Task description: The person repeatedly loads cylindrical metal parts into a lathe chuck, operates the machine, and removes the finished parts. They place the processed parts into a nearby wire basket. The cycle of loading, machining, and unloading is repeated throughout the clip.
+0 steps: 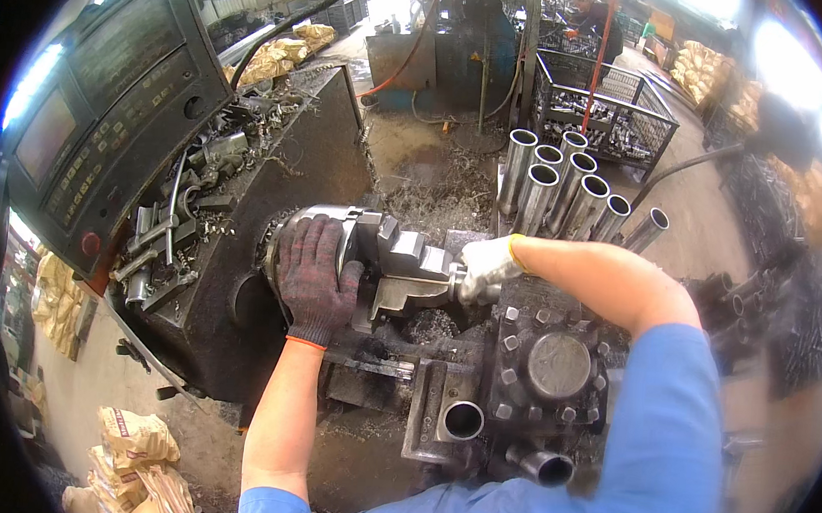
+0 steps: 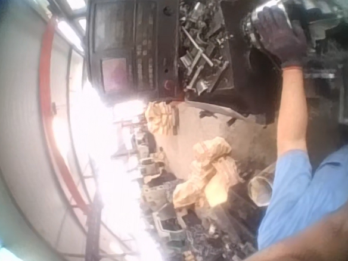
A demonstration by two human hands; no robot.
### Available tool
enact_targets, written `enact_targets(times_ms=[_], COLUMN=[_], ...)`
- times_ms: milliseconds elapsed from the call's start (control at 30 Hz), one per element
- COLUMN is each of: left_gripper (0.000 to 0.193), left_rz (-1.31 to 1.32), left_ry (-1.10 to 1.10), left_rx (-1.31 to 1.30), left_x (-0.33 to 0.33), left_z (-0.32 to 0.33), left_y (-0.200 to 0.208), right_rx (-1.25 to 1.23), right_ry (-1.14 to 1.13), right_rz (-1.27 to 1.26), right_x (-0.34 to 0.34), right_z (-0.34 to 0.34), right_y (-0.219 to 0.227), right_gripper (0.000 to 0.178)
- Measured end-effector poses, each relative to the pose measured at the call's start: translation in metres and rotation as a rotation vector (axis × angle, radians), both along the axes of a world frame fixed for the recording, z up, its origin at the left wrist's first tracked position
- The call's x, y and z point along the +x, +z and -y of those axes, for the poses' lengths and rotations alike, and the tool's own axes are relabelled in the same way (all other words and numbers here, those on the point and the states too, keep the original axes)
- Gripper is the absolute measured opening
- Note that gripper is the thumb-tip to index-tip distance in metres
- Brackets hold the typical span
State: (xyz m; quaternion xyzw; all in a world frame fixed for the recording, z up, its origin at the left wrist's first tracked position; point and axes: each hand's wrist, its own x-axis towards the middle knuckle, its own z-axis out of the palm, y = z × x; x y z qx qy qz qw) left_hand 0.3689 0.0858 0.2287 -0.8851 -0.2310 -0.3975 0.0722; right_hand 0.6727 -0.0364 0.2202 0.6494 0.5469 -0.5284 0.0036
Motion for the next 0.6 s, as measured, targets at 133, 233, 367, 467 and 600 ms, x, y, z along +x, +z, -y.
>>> enact_targets(times_ms=[133,233,367,467,600], left_gripper=[0.062,0.062,0.061,0.061,0.061], left_rz=[0.007,0.01,0.004,-0.004,0.012], left_ry=[-0.013,0.001,0.008,-0.001,0.013], left_rx=[0.004,0.01,-0.001,-0.014,0.007], left_x=[0.001,0.001,0.001,0.001,0.001], left_z=[-0.002,-0.002,0.0,0.001,0.002], left_y=[-0.002,-0.003,-0.002,-0.002,-0.001], right_rx=[0.381,0.322,-0.167,-0.203,-0.132], right_ry=[0.048,0.024,-0.249,-0.121,-0.139], right_rz=[0.386,0.293,-0.099,-0.125,-0.204], right_x=[-0.018,-0.012,0.008,0.017,0.025], right_z=[0.022,0.029,0.027,0.023,0.018], right_y=[0.003,0.016,0.025,0.016,0.0], right_gripper=[0.046,0.053,0.084,0.066,0.063])
